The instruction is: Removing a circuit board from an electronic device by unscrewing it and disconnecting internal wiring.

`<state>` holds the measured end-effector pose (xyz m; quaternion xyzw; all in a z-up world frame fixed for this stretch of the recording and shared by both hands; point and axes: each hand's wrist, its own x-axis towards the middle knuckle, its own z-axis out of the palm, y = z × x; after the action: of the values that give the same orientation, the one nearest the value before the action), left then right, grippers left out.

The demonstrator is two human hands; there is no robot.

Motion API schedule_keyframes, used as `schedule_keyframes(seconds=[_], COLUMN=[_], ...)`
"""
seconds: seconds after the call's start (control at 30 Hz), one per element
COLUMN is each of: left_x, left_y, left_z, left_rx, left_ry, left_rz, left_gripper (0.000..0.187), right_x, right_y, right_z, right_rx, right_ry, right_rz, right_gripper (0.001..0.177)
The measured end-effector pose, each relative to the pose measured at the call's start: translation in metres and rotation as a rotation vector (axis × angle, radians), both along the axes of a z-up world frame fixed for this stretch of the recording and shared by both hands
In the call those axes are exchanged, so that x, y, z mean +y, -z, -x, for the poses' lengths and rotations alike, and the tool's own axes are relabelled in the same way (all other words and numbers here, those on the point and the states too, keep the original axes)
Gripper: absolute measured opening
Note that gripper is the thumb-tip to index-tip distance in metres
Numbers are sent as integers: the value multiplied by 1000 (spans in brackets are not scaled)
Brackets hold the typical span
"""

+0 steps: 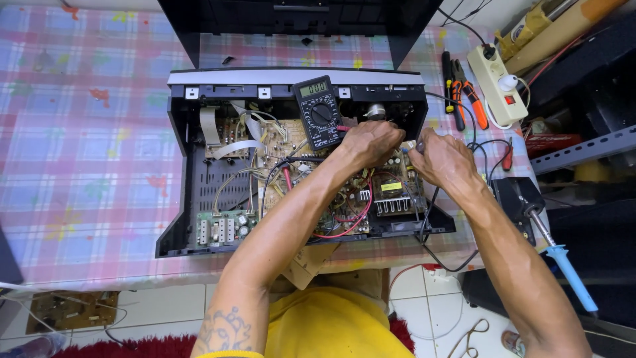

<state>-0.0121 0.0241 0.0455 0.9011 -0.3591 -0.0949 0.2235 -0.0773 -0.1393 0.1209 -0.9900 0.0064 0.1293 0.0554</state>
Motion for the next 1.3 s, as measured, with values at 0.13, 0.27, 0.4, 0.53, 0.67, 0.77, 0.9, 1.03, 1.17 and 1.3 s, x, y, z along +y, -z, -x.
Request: schedule_keyframes(seconds=[0.13, 0.27, 0.4, 0.53, 0.67, 0.77, 0.9, 1.03, 1.17, 1.3], left_x=[1, 2, 1, 3, -1, -6, -4, -4, -5, -2], left_y=[-10, -15, -8, -15, -6, 1, 3, 9, 9, 6], left_z=[4, 6, 4, 5, 3, 1, -1, -2, -2, 0], left_rx=[21, 24, 17, 55, -2, -21, -5, -34, -52, -80], left_ry=[-23, -11, -23, -24, -44, -52, -57, -46, -56, -29], left_rz=[6, -3, -15, 5, -2, -16, 5, 19, 12, 5], left_gripper=[22, 22, 21, 21, 17, 15, 17, 17, 18, 18], right_x=[-1, -7, -2, -2, -6, -15, -18, -20, -13, -10], right_y=[-4, 7, -1, -8, 3, 21, 25, 17, 6, 5], right_z=[8, 4, -1, -2, -6, -13, -18, -19, -11, -8], right_rx=[45, 87, 150, 160, 140, 109, 89, 85, 61, 41], right_ry=[19, -4, -44, -72, -124, -156, -277, -326, -370, -403], right_rz=[10, 74, 112, 119, 221, 228, 254, 219, 206, 168], right_gripper=[37, 35, 35, 36, 32, 33, 27, 29, 28, 27])
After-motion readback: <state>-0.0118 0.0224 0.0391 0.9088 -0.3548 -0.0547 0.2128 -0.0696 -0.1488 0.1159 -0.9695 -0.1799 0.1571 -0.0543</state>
